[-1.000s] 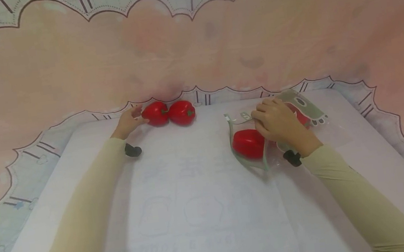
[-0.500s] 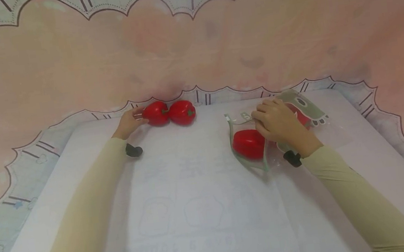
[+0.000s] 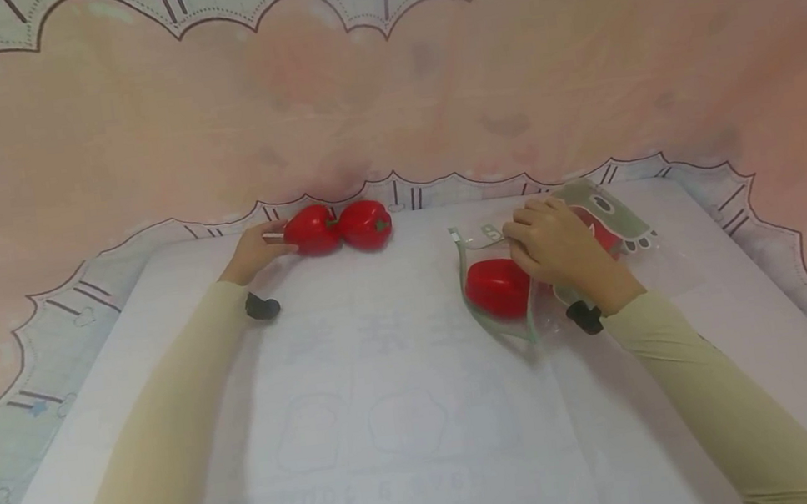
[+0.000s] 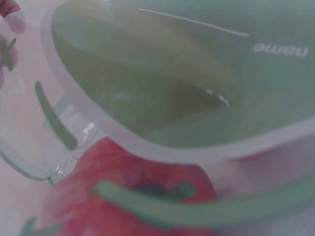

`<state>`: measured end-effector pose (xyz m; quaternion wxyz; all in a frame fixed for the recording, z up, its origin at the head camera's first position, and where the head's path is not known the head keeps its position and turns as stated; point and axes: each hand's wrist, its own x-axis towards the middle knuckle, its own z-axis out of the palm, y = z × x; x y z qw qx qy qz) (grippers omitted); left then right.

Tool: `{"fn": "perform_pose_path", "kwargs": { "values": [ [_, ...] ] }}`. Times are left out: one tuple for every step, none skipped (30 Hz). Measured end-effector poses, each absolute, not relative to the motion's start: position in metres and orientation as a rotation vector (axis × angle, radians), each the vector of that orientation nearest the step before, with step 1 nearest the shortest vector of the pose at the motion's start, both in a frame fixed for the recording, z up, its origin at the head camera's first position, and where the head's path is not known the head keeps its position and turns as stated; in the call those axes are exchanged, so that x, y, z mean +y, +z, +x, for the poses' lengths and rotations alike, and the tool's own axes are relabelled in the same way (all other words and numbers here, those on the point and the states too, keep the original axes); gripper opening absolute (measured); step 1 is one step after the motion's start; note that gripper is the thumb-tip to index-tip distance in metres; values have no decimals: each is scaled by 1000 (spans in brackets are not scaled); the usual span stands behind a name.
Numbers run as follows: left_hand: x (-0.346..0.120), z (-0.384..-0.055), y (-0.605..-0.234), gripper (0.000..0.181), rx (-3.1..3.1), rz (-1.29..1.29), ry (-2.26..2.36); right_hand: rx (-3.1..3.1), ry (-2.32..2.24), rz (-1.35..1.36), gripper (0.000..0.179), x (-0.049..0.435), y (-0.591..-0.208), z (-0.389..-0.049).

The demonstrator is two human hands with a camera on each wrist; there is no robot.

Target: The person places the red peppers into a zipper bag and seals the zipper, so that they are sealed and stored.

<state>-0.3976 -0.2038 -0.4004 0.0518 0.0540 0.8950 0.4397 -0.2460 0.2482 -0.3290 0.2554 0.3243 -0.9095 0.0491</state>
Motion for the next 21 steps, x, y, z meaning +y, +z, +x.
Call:
{"fn": "perform_pose_path", "kwargs": {
  "values": [
    [-204, -397, -401, 61, 2726, 167, 1330, -2470, 133, 880, 13, 248, -329, -246],
    [-205, -397, -401, 61, 2728, 170, 1326, -2469, 134, 880, 13, 248, -329, -246],
    [-205, -396, -401, 61, 2731, 173, 1319, -2468, 136, 880, 13, 248, -329, -246],
    [-205, -396, -401, 61, 2733, 175, 1318, -2466, 137, 880, 13, 248, -329, -246],
    [-206, -395, -401, 61, 2737, 177, 1315, -2464, 138, 881, 13, 248, -329, -246],
    [-206, -395, -402, 61, 2740, 179, 1311, -2462, 137, 882, 13, 248, -329, -246],
    [-206, -394, -401, 61, 2740, 178, 1311, -2459, 136, 882, 13, 248, -329, -246],
    [-205, -394, -401, 61, 2735, 177, 1320, -2457, 136, 882, 13, 248, -329, -246],
    [-205, -393, -401, 60, 2728, 177, 1334, -2458, 135, 880, 13, 248, -329, -246],
    [-205, -393, -401, 60, 2718, 176, 1348, -2459, 134, 880, 14, 248, -329, -246],
    [-205, -393, -401, 60, 2702, 175, 1369, -2463, 134, 878, 14, 248, -329, -246],
    [-205, -393, -400, 61, 2685, 174, 1382, -2469, 133, 875, 14, 248, -329, -246],
    [-206, -393, -401, 61, 2680, 180, 1388, -2476, 132, 872, 14, 248, -329, -245],
    [-206, -393, -401, 61, 2676, 191, 1393, -2482, 130, 869, 14, 248, -328, -245],
    [-207, -393, -402, 61, 2675, 202, 1397, -2488, 128, 866, 14, 248, -328, -245],
    [-207, -393, -402, 61, 2676, 213, 1396, -2493, 126, 865, 14, 248, -328, -245],
    [-207, -393, -403, 61, 2676, 221, 1399, -2499, 125, 862, 14, 248, -328, -244],
    [-207, -392, -403, 61, 2684, 226, 1392, -2504, 123, 860, 14, 248, -327, -244],
    [-207, -391, -403, 61, 2692, 235, 1389, -2510, 122, 856, 14, 248, -327, -244],
    [-207, -391, -403, 61, 2689, 236, 1395, -2517, 120, 851, 14, 248, -327, -244],
    [-207, -390, -403, 61, 2687, 234, 1399, -2525, 118, 846, 14, 249, -327, -244]
  ]
}}
